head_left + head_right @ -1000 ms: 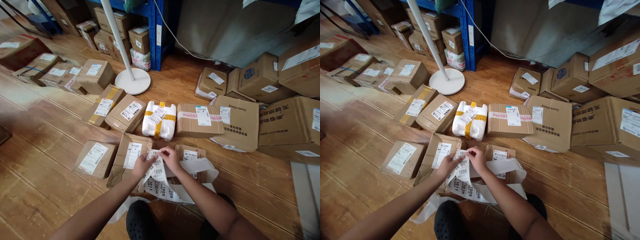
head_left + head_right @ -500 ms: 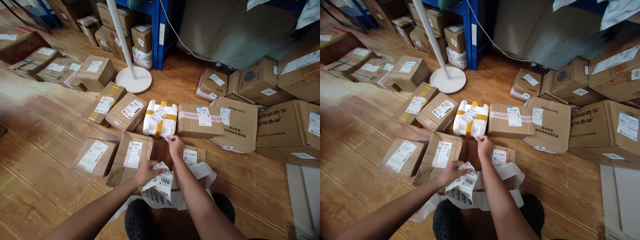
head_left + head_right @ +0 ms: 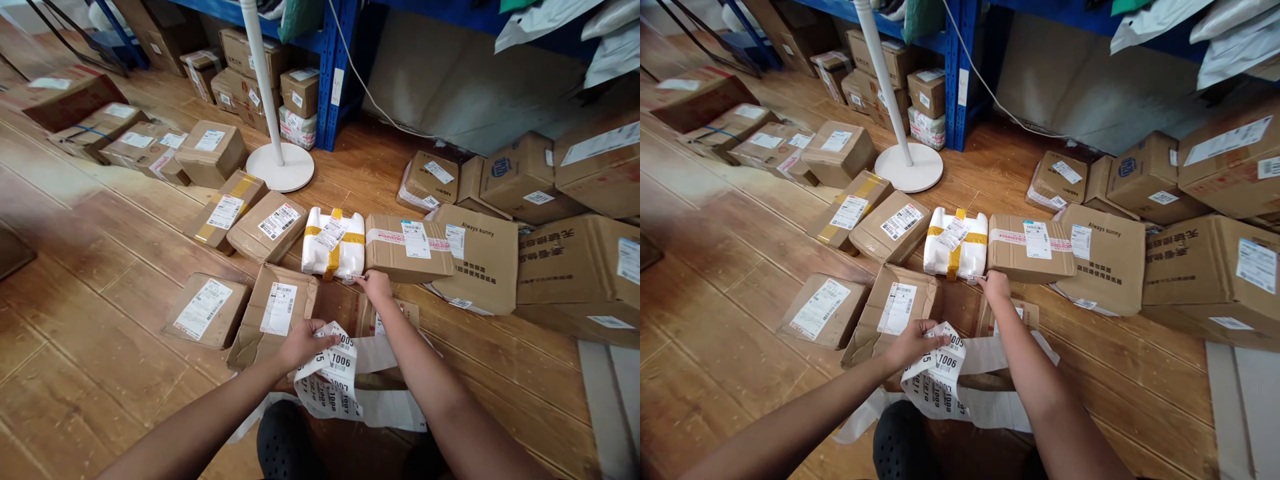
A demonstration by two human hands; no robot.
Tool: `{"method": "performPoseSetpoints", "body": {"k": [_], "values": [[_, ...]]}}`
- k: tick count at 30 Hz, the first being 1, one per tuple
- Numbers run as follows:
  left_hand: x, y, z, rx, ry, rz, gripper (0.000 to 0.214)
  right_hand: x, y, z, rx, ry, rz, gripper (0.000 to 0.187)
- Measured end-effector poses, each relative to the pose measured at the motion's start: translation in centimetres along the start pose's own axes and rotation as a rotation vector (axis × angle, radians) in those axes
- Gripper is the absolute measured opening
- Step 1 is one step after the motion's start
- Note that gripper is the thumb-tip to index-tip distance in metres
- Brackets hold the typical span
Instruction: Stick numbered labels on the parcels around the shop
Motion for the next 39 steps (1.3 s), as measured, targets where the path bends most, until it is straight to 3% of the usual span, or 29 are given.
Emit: {"method": "performPoseSetpoints", "body": {"k": [7, 11, 17, 21, 28, 34, 39], "values": [[-0.2, -0.4, 0.0, -0.047, 0.007, 0.012, 0.044, -1.8, -0.8, -0.5, -0.002, 0.023, -0.068, 0.030], [-0.2, -0.6, 0.0, -0.066, 0.009, 0.003, 0.044, -3.3, -0.1, 0.3, 0.055, -0.060, -0.042, 0.023], [0.1, -0.4, 0.1, -0.120, -0.007, 0.004, 0.043, -1.4, 1.5, 0.6, 0.174, -0.093, 0.061, 0.006], [0.3, -0.8, 0.2, -0.155, -0.008, -0.012, 0.042, -0.7, 1.2, -0.4, 0.235, -0.049, 0.059, 0.011], [0.1, -2.6, -1.4, -0.270, 0.034, -0.070, 0.039, -1.8, 0.7, 0.0, 0.386, -0.105, 0.046, 0.009], [0.5, -3.1, -1.2, -0.274, 0.040, -0.096, 0.037, -1.0, 2.8, -0.2, 0.451, -0.119, 0.028, 0.037], [0.7, -2.4, -1.3, -0.150, 0.083, -0.064, 0.037, -0.9, 3.3, -0.8, 0.471, -0.176, -0.031, 0.013]]}}
Point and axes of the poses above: each hand's wrist, its own x-axis towards the middle knuckle, its own y-axis out of the palm, z = x × y, the point moved 7 cm from there along x, towards the middle knuckle, and after that the axes turned 2 degrees about y, right-handed, at the moved point
